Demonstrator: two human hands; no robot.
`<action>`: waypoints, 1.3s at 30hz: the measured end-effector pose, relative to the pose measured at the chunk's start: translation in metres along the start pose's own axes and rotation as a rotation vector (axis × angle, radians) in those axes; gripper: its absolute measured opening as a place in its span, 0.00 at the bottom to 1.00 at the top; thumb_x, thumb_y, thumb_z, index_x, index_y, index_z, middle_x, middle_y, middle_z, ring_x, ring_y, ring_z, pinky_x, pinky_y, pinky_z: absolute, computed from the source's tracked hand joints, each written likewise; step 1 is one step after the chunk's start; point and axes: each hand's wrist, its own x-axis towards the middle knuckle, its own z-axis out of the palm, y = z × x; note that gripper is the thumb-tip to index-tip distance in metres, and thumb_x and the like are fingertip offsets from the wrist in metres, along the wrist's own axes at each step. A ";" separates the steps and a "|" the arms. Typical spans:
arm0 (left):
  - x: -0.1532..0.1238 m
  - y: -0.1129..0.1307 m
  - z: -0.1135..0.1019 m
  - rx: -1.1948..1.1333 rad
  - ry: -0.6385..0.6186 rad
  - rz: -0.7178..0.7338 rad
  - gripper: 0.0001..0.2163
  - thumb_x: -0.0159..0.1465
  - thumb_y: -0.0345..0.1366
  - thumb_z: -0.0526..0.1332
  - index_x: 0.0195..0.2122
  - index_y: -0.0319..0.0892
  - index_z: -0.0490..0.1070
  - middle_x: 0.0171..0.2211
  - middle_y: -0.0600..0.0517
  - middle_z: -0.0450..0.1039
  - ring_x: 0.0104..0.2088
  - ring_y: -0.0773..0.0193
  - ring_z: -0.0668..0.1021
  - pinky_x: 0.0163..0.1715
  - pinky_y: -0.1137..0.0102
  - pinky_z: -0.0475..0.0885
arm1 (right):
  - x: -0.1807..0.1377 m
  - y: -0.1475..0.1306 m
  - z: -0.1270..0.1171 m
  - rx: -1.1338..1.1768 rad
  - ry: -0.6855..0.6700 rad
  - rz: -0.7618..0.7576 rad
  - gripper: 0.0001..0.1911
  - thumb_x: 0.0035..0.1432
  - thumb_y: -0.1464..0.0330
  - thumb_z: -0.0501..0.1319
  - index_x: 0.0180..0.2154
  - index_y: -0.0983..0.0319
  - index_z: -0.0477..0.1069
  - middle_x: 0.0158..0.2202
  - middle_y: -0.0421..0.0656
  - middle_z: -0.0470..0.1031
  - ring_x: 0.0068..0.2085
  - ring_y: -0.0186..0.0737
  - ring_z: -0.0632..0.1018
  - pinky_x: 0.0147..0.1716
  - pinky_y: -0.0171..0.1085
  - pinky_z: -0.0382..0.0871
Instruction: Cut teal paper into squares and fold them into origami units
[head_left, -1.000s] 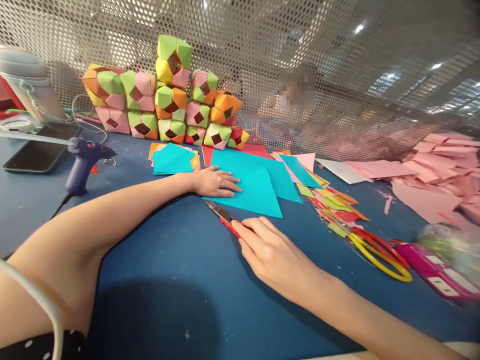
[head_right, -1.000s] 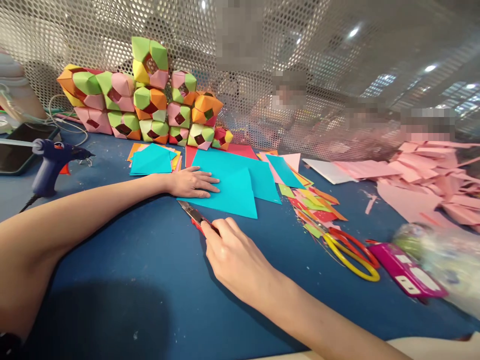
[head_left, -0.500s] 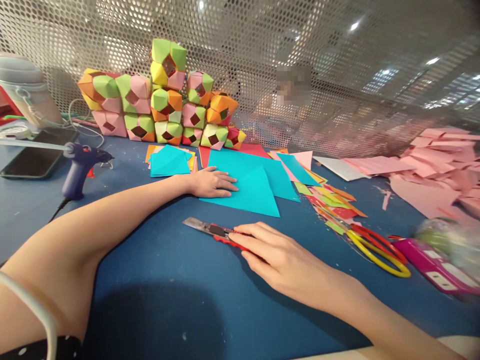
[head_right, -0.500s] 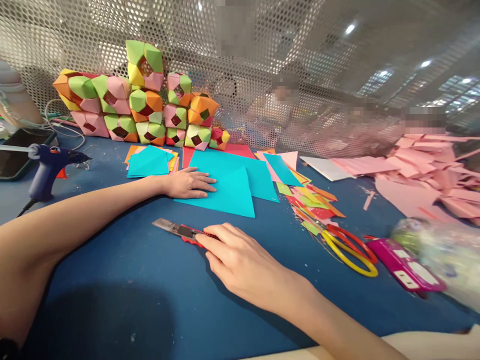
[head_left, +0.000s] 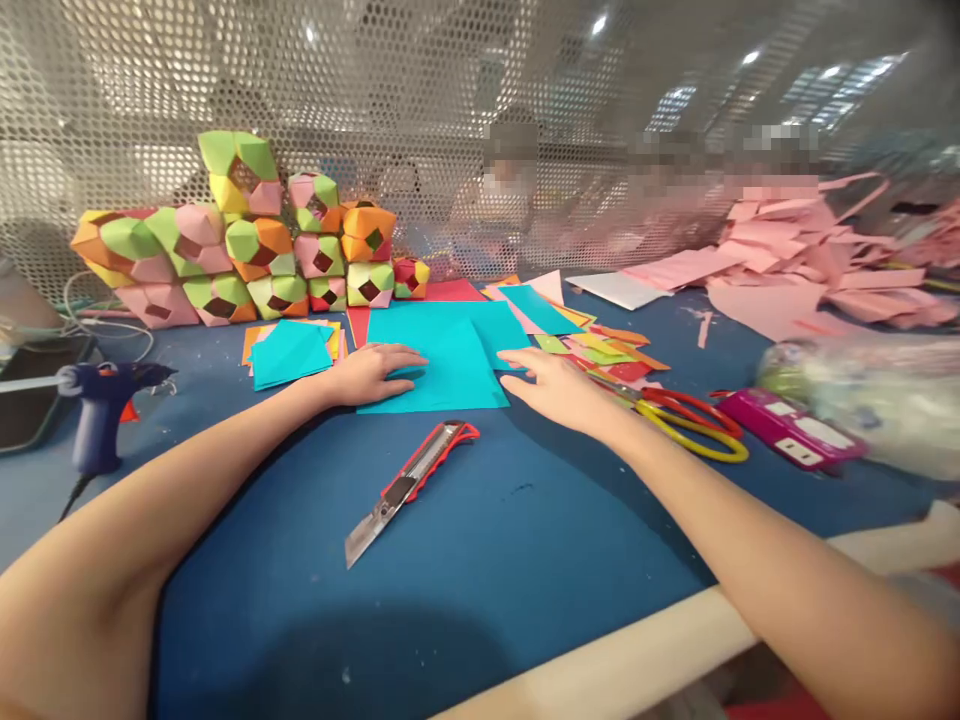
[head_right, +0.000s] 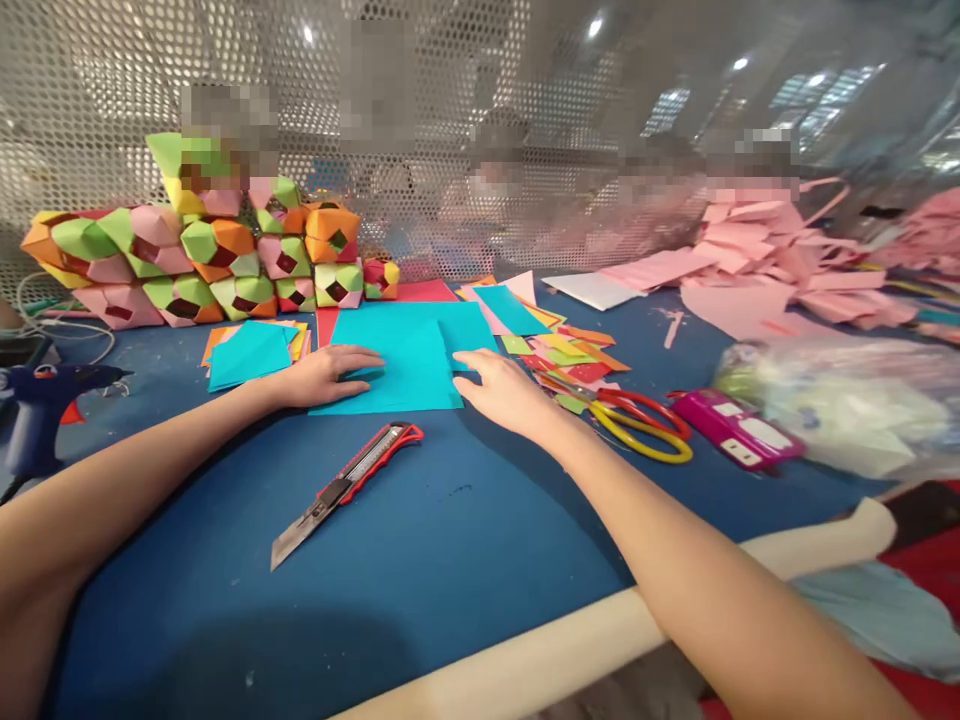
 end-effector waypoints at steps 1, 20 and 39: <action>0.000 0.002 -0.001 -0.013 0.020 -0.007 0.20 0.66 0.42 0.56 0.59 0.43 0.66 0.57 0.44 0.68 0.56 0.56 0.71 0.57 0.64 0.65 | 0.000 0.001 0.003 0.006 0.000 -0.007 0.20 0.59 0.67 0.57 0.52 0.63 0.71 0.52 0.51 0.74 0.50 0.46 0.77 0.50 0.47 0.72; 0.003 -0.004 0.003 -0.276 0.359 -0.329 0.18 0.56 0.36 0.56 0.48 0.42 0.72 0.36 0.51 0.73 0.38 0.60 0.74 0.45 0.66 0.69 | -0.038 -0.089 0.012 0.007 -0.236 -0.809 0.18 0.64 0.65 0.58 0.53 0.65 0.69 0.53 0.50 0.74 0.55 0.43 0.71 0.55 0.46 0.64; 0.006 0.011 -0.013 -0.843 0.765 -0.587 0.19 0.46 0.35 0.59 0.41 0.39 0.73 0.26 0.55 0.69 0.21 0.71 0.65 0.21 0.75 0.60 | 0.018 0.046 -0.008 -0.036 0.321 0.315 0.06 0.54 0.71 0.62 0.34 0.63 0.77 0.37 0.51 0.78 0.44 0.52 0.75 0.46 0.48 0.64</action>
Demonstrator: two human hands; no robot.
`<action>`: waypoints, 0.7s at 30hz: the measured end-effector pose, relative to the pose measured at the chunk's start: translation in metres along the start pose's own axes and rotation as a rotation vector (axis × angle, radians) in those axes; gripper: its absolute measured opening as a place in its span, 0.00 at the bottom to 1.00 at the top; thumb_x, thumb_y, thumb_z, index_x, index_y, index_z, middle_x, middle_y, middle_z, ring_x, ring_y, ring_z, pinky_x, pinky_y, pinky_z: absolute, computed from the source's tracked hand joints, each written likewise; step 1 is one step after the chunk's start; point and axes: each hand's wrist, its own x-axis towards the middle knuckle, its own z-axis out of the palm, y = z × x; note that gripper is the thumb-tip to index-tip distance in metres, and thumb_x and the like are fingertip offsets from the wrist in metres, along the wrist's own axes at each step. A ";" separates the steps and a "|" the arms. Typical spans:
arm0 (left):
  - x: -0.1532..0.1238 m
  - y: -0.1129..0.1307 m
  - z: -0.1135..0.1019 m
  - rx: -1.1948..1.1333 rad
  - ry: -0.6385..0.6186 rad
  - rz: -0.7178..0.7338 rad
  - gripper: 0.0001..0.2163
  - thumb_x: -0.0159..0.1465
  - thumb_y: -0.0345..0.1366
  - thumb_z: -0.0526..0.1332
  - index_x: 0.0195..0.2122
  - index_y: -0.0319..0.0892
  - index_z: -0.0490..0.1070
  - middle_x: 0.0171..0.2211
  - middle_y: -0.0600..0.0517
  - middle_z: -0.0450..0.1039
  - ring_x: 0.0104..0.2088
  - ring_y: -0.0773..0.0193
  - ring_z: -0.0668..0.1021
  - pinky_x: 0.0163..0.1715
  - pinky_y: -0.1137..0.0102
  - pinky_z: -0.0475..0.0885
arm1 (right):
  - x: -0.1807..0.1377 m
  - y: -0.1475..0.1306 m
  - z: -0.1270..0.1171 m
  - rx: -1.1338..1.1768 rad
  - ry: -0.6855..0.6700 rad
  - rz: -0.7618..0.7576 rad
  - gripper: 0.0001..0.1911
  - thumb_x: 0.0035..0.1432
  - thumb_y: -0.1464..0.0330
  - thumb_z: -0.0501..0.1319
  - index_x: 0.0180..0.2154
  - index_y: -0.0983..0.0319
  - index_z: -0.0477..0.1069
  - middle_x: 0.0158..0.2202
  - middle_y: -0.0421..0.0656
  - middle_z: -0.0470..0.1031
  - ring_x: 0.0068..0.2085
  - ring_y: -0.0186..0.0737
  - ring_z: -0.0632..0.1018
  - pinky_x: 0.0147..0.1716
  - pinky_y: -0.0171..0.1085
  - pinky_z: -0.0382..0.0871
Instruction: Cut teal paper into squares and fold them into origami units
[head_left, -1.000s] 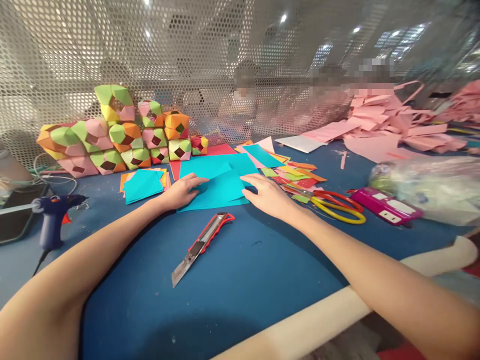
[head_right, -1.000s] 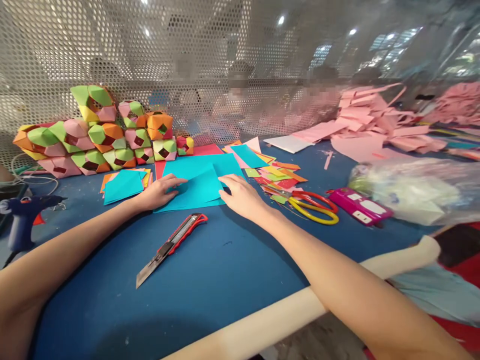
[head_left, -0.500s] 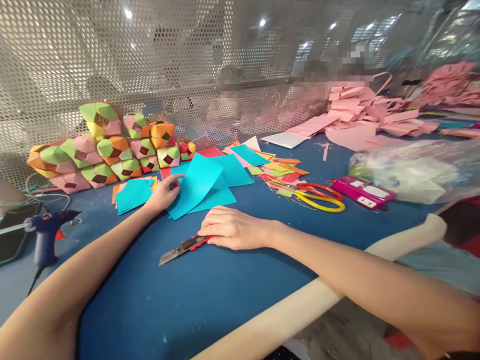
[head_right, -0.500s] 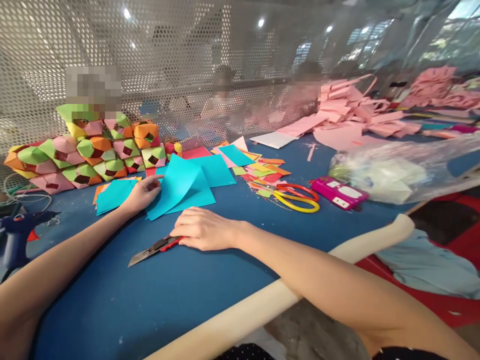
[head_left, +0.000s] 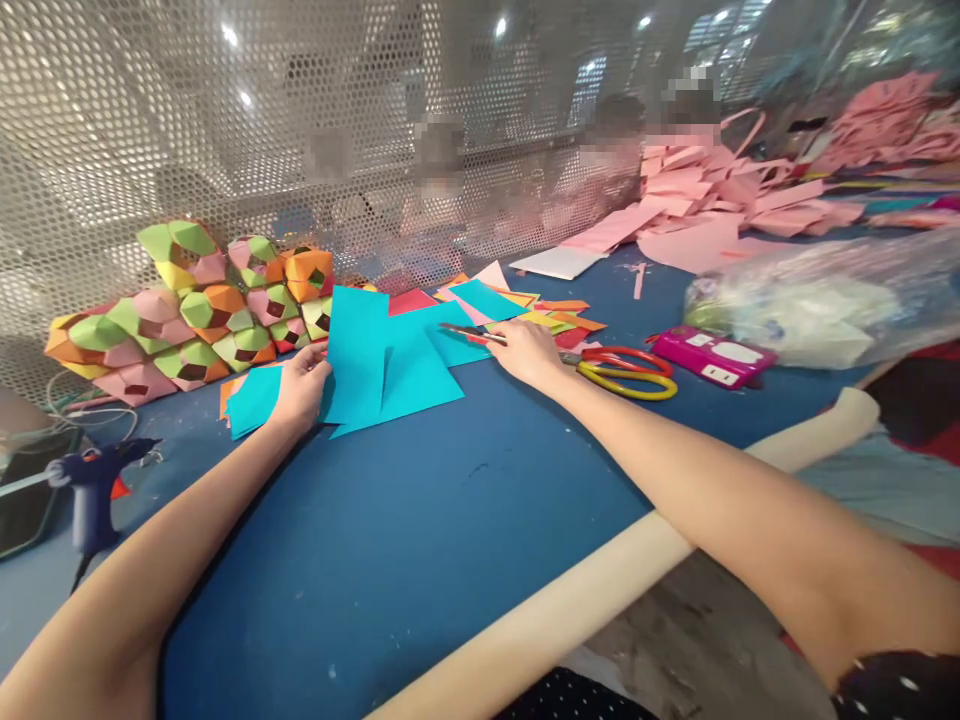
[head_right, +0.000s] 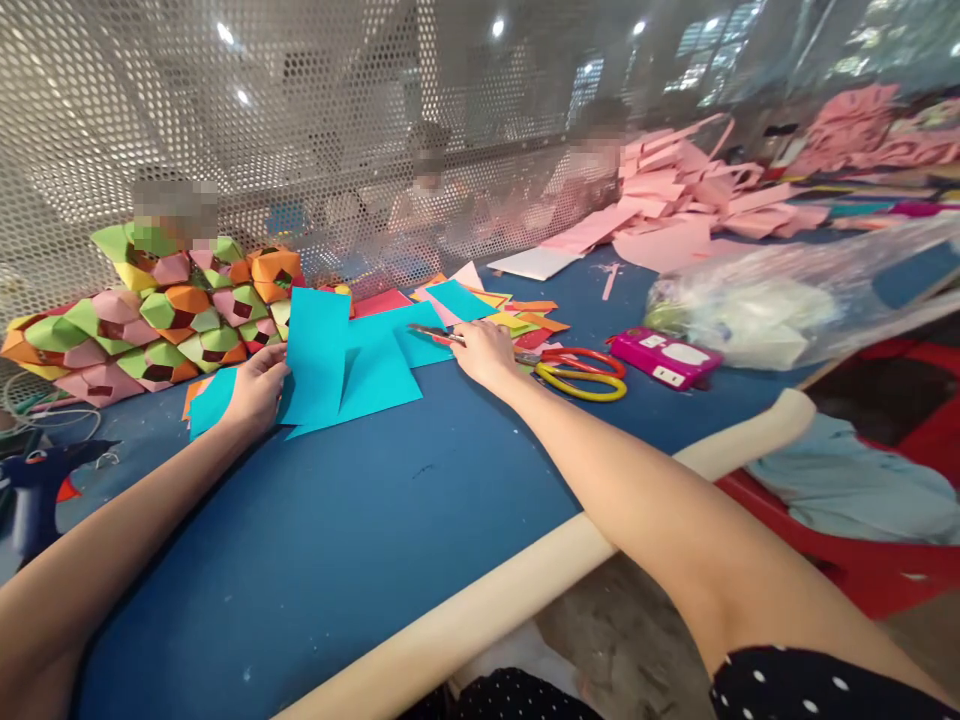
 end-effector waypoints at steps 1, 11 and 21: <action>-0.002 0.005 0.003 -0.039 -0.003 -0.009 0.18 0.46 0.34 0.59 0.40 0.39 0.73 0.27 0.55 0.69 0.22 0.71 0.66 0.22 0.75 0.61 | -0.001 0.002 0.002 -0.002 -0.001 0.011 0.05 0.53 0.71 0.63 0.34 0.62 0.77 0.39 0.51 0.78 0.47 0.54 0.73 0.49 0.50 0.62; -0.037 0.019 0.037 -0.254 -0.046 -0.143 0.16 0.45 0.31 0.63 0.38 0.41 0.71 0.23 0.60 0.61 0.19 0.75 0.62 0.19 0.78 0.57 | -0.016 -0.042 -0.005 0.505 -0.164 -0.033 0.24 0.65 0.54 0.46 0.41 0.63 0.74 0.44 0.47 0.78 0.46 0.44 0.76 0.47 0.42 0.68; -0.047 0.016 0.041 -0.195 -0.124 -0.165 0.16 0.49 0.32 0.65 0.41 0.42 0.72 0.29 0.59 0.63 0.20 0.76 0.62 0.18 0.78 0.55 | -0.034 -0.057 0.008 0.865 -0.412 -0.015 0.20 0.56 0.51 0.58 0.31 0.62 0.71 0.33 0.44 0.77 0.35 0.39 0.77 0.35 0.38 0.68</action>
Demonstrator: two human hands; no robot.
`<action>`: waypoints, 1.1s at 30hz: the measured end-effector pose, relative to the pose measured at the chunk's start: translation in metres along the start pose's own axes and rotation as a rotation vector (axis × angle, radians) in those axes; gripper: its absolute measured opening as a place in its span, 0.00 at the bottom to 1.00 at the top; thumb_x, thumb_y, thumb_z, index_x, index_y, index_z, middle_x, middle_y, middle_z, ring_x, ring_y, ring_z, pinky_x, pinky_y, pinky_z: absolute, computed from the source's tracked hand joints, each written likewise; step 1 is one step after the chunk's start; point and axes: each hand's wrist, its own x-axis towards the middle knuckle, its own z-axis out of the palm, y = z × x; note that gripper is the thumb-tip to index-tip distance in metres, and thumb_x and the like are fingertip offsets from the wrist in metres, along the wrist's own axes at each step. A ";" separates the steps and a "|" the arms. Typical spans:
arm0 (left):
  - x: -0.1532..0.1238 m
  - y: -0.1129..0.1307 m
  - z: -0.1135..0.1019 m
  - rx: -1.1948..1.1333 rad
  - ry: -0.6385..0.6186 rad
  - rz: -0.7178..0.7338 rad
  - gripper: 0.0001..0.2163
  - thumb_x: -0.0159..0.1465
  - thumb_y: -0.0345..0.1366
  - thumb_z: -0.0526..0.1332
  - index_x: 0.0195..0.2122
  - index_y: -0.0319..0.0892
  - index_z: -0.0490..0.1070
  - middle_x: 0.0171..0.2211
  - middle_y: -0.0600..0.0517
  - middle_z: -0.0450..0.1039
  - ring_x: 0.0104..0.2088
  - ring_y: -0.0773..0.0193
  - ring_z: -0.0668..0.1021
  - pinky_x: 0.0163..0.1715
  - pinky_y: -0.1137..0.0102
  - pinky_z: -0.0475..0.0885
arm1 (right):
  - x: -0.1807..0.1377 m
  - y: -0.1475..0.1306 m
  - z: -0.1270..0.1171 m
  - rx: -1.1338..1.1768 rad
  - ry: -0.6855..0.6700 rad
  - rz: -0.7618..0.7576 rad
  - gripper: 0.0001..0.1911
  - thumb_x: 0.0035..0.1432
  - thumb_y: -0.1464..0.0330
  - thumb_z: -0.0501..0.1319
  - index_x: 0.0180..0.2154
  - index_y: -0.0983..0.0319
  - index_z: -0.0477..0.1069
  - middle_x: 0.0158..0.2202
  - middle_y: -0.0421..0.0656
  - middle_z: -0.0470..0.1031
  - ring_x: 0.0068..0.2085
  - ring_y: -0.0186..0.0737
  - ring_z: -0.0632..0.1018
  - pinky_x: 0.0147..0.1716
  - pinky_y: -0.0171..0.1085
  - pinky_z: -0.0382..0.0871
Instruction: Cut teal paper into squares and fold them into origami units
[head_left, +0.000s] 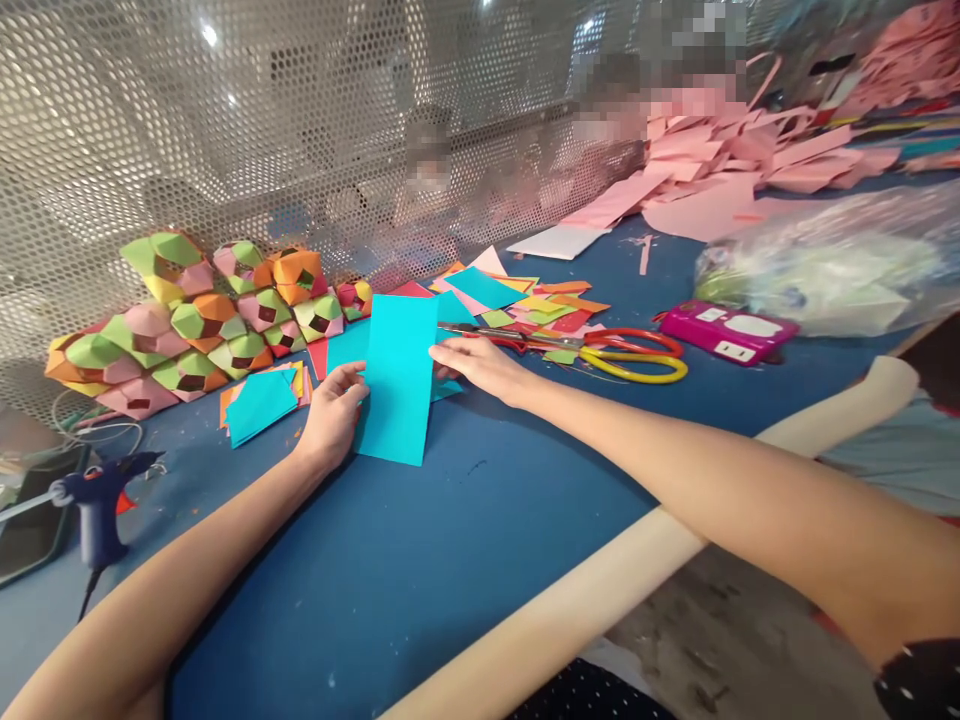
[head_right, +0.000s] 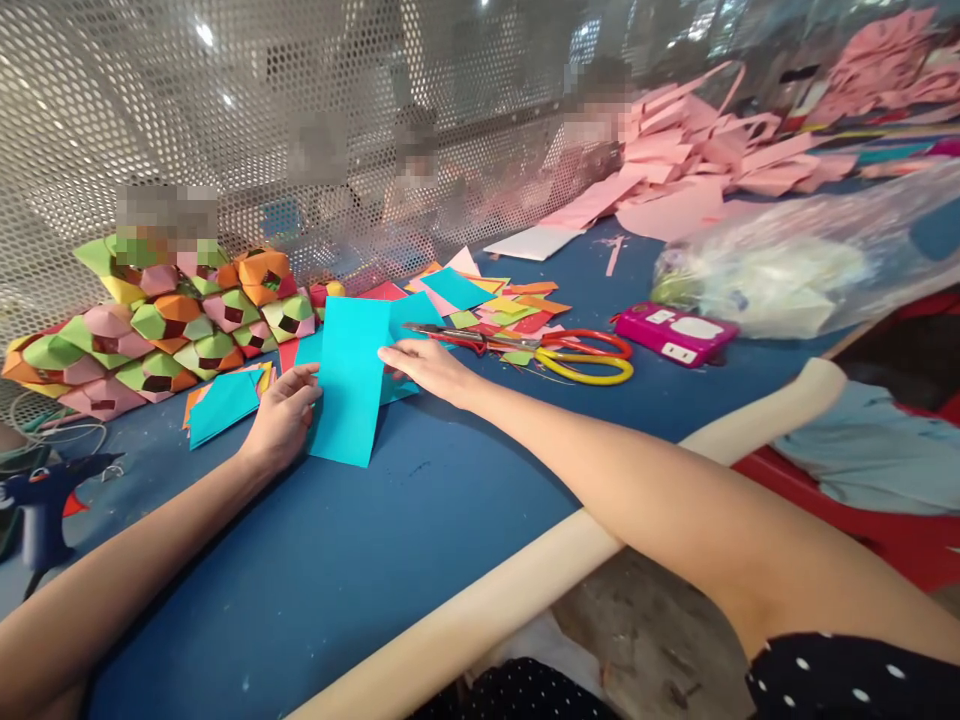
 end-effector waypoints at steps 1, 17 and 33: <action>0.000 -0.001 0.000 0.006 -0.002 0.003 0.16 0.49 0.32 0.65 0.41 0.42 0.72 0.29 0.58 0.63 0.21 0.76 0.63 0.18 0.78 0.56 | 0.000 0.000 0.001 0.011 -0.005 0.000 0.18 0.55 0.52 0.60 0.29 0.62 0.71 0.31 0.43 0.77 0.34 0.39 0.76 0.34 0.38 0.68; -0.005 -0.007 0.005 0.053 -0.065 0.032 0.27 0.48 0.34 0.69 0.50 0.42 0.66 0.36 0.54 0.66 0.35 0.69 0.71 0.33 0.74 0.66 | 0.000 -0.001 0.008 0.166 0.017 0.129 0.18 0.47 0.54 0.66 0.25 0.61 0.65 0.24 0.39 0.69 0.26 0.34 0.73 0.24 0.34 0.67; -0.018 0.001 0.009 0.164 -0.379 0.025 0.19 0.60 0.42 0.63 0.50 0.41 0.65 0.33 0.54 0.68 0.30 0.66 0.77 0.37 0.67 0.72 | 0.105 0.015 -0.106 -0.705 0.437 0.115 0.17 0.64 0.62 0.58 0.52 0.62 0.67 0.52 0.47 0.70 0.47 0.43 0.75 0.45 0.47 0.73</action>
